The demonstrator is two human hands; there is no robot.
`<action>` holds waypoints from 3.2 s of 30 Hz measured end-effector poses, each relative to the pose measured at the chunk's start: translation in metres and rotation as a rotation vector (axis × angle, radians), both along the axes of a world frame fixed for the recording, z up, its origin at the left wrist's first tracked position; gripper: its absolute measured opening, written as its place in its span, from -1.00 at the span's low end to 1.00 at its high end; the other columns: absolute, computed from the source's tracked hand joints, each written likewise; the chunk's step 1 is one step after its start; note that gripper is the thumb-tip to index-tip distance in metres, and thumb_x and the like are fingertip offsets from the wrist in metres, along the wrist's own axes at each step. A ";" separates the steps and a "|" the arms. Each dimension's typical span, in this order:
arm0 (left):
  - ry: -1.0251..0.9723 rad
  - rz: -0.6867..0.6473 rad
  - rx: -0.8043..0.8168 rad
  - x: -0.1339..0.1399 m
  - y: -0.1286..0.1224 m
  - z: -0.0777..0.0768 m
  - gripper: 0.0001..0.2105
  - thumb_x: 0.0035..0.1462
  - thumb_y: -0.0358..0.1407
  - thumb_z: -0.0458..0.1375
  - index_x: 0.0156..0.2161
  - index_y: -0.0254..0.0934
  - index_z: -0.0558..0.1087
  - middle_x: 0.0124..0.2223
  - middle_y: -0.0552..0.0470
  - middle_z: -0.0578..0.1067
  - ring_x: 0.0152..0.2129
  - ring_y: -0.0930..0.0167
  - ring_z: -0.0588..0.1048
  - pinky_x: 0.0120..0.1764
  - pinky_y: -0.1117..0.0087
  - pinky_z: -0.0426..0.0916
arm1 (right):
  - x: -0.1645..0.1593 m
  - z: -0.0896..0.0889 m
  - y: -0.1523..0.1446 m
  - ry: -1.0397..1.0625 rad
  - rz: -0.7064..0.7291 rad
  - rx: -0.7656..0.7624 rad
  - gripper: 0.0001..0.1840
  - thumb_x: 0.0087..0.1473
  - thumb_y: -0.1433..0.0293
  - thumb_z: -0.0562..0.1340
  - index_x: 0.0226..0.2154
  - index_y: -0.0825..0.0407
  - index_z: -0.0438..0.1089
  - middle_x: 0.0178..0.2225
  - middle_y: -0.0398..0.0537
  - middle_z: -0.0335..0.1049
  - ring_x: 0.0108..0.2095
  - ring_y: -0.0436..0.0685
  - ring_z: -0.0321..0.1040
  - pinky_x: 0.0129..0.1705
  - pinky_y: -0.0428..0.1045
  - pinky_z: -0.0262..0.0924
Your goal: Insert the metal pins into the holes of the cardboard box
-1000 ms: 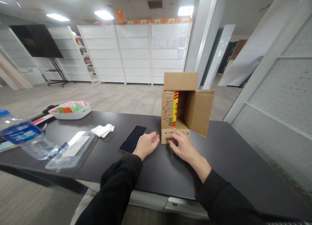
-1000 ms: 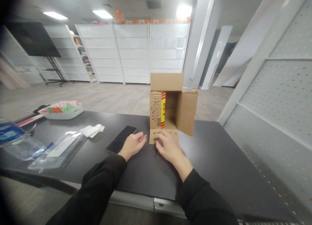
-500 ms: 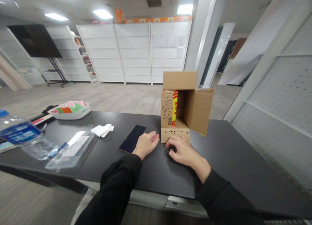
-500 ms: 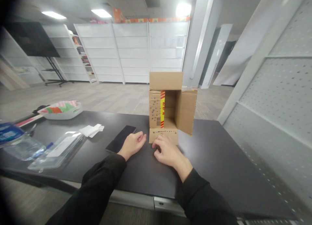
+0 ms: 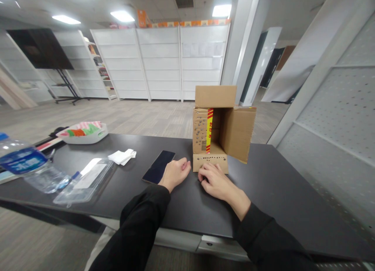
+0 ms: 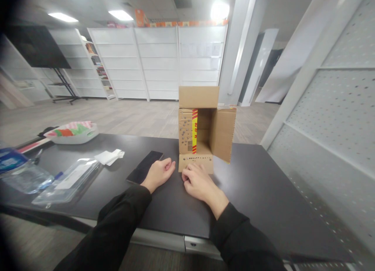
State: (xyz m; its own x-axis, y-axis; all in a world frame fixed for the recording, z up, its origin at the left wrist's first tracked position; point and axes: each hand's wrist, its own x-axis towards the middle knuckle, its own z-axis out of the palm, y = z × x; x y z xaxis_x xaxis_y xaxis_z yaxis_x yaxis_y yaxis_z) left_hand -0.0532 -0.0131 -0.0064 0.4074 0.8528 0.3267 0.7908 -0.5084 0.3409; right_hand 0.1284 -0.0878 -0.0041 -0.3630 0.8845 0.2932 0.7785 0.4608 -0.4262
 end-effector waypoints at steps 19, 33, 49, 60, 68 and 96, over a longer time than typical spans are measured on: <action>-0.009 0.009 -0.005 0.000 0.001 -0.002 -0.64 0.18 -0.13 -0.05 -0.59 -0.23 0.13 -0.64 0.14 0.22 -0.69 0.50 0.19 -0.51 0.45 -0.02 | -0.002 -0.002 0.005 0.065 -0.061 0.141 -0.87 0.10 0.55 0.06 -0.34 -0.01 0.21 -0.28 -0.09 0.28 -0.21 0.12 0.20 -0.18 0.02 0.02; 0.003 -0.008 -0.007 -0.001 0.000 0.000 -0.65 0.18 -0.14 -0.06 -0.59 -0.23 0.15 -0.64 0.13 0.23 -0.68 0.50 0.22 -0.49 0.46 -0.02 | 0.007 -0.015 0.021 0.402 -0.236 0.180 -0.88 0.23 0.35 0.00 -0.21 0.00 0.18 -0.28 0.03 0.39 -0.27 0.17 0.36 -0.23 0.04 0.22; -0.003 -0.006 0.011 -0.001 0.002 -0.003 -0.65 0.18 -0.14 -0.06 -0.59 -0.23 0.12 -0.65 0.14 0.20 -0.69 0.50 0.20 -0.50 0.45 -0.04 | 0.009 -0.013 0.026 0.383 -0.294 0.186 -0.88 0.24 0.37 -0.03 -0.20 0.01 0.16 -0.27 0.08 0.42 -0.24 0.21 0.40 -0.23 0.05 0.22; -0.012 -0.007 0.000 -0.001 0.000 0.000 -0.65 0.17 -0.15 -0.04 -0.60 -0.23 0.11 -0.65 0.15 0.17 -0.69 0.51 0.17 -0.50 0.45 -0.04 | 0.009 -0.013 0.026 0.353 -0.301 0.247 -0.88 0.23 0.40 -0.02 -0.22 0.02 0.19 -0.27 0.07 0.41 -0.23 0.20 0.38 -0.21 0.03 0.22; -0.020 -0.012 0.008 -0.001 0.002 -0.002 -0.65 0.16 -0.15 -0.04 -0.59 -0.24 0.07 -0.66 0.16 0.13 -0.70 0.51 0.13 -0.51 0.46 -0.06 | 0.009 -0.014 0.028 0.362 -0.308 0.259 -0.88 0.23 0.40 -0.01 -0.24 0.01 0.20 -0.28 0.06 0.40 -0.24 0.19 0.37 -0.20 0.04 0.23; -0.008 -0.007 0.000 0.000 0.000 0.000 -0.65 0.17 -0.15 -0.05 -0.60 -0.24 0.10 -0.66 0.14 0.18 -0.69 0.51 0.17 -0.51 0.46 -0.05 | 0.009 -0.020 0.036 0.322 -0.280 0.279 -0.90 0.20 0.44 0.01 -0.27 0.00 0.23 -0.31 0.02 0.39 -0.26 0.19 0.33 -0.21 0.03 0.19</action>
